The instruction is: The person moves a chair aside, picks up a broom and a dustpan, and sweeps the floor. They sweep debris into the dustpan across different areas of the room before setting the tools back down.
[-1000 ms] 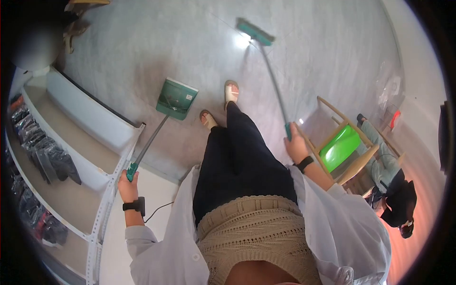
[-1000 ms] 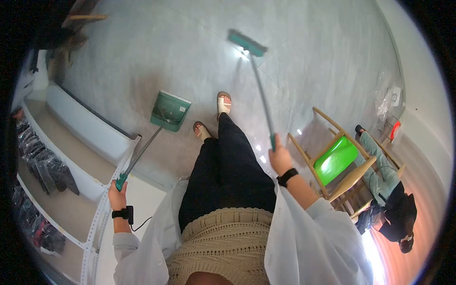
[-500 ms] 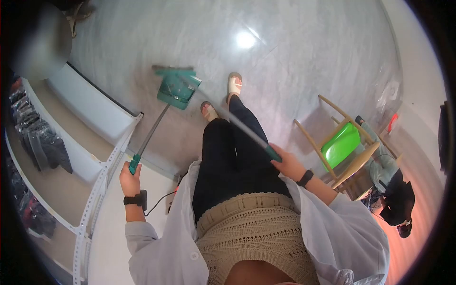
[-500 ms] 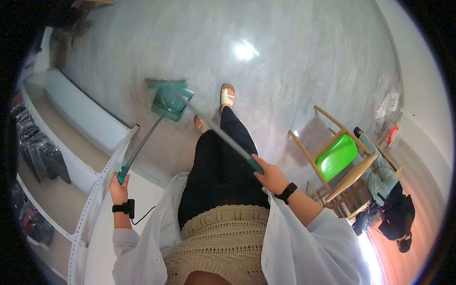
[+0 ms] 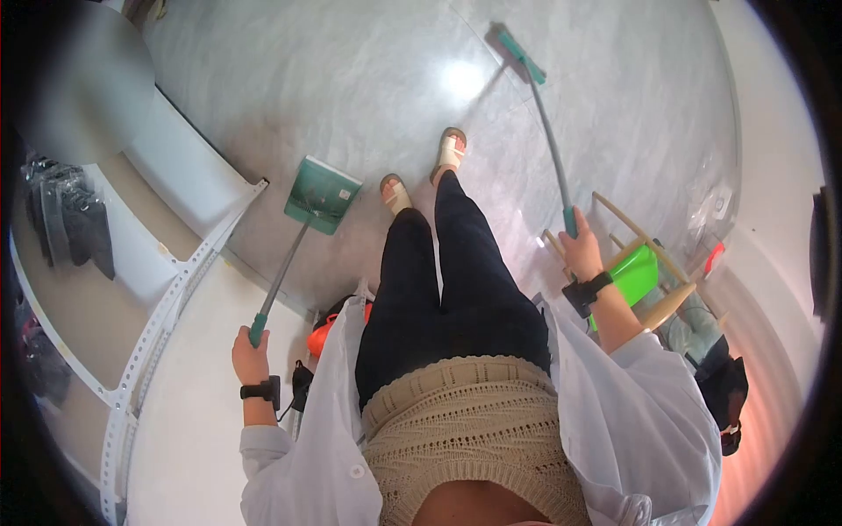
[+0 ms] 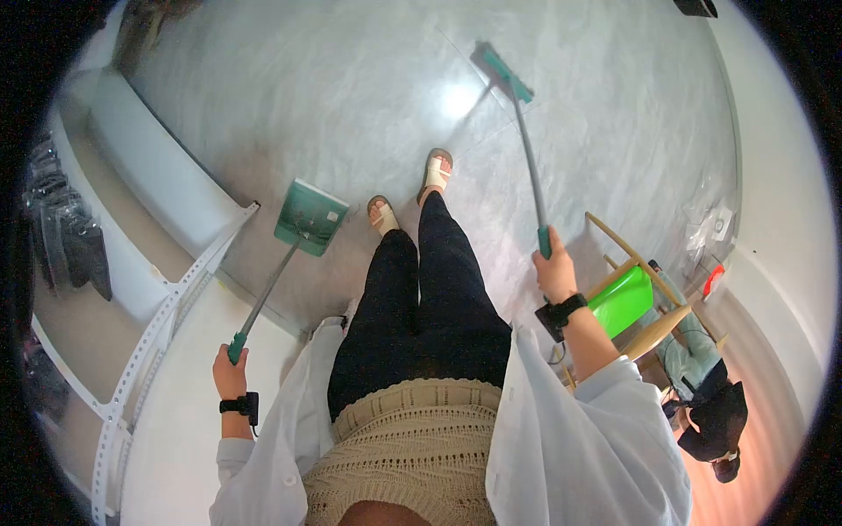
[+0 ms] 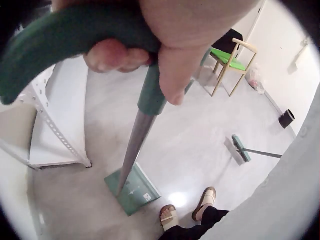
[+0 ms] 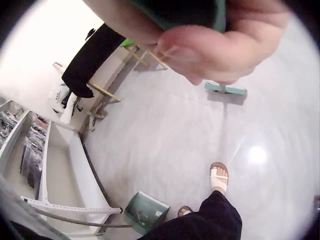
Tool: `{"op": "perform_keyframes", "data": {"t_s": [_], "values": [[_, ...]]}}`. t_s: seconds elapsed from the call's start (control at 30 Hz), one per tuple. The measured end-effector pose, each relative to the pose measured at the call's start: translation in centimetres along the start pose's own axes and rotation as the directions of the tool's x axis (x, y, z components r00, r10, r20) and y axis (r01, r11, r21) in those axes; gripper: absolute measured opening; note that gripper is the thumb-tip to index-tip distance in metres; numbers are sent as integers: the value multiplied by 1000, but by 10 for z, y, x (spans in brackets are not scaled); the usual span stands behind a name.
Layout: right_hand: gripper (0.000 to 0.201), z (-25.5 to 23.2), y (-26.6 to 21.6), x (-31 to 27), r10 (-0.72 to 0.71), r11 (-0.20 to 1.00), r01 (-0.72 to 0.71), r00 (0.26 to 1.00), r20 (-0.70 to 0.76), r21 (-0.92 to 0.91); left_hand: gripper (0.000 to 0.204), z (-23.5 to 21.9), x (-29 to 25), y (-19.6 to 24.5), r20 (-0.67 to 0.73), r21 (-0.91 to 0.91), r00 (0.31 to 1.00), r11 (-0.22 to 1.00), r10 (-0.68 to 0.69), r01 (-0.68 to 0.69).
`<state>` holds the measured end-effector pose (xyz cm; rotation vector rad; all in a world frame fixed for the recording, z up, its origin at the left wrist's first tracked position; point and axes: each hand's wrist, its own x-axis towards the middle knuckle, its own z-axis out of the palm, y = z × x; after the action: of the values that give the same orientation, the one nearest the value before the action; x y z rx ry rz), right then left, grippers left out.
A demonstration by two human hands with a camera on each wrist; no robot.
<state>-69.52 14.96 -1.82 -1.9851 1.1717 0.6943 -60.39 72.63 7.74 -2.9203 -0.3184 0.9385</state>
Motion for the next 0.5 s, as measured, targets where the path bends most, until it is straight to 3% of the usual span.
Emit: {"op": "perform_keyframes", "data": {"t_s": [0.03, 0.07, 0.13, 0.17, 0.2, 0.37, 0.47, 0.5], "values": [[58, 9, 0, -7, -122, 992, 122, 993, 8, -45, 28, 6, -3, -5, -17, 35, 1000, 999, 8, -8], [58, 15, 1, -15, 14, 997, -6, 994, 110, -72, 29, 10, -3, -11, 1, 8, 1000, 1000, -11, 11], [60, 40, 25, -27, -331, 887, 360, 932, 148, -289, 29, 11, -4, -22, 39, -40, 998, 998, -47, 49], [62, 46, 31, -36, -374, 885, 413, 905, 201, -216, 29, 12, -7, -26, 42, -45, 998, 998, -50, 52], [62, 48, 14, -45, -269, 875, 365, 913, 308, -318, 29, 10, -7, -23, 41, -51, 998, 997, -54, 56], [61, 72, -28, -68, -192, 915, 374, 738, 647, -154, 29, 14, -7, -31, 29, -58, 999, 997, -39, 41], [61, 73, -20, -68, -345, 892, 451, 654, 673, 18, 30, 17, -17, -35, 41, -87, 997, 994, -58, 61], [61, 68, -23, -71, -367, 869, 494, 643, 672, 3, 30, 18, -20, -36, 65, -102, 994, 991, -84, 91]]}}
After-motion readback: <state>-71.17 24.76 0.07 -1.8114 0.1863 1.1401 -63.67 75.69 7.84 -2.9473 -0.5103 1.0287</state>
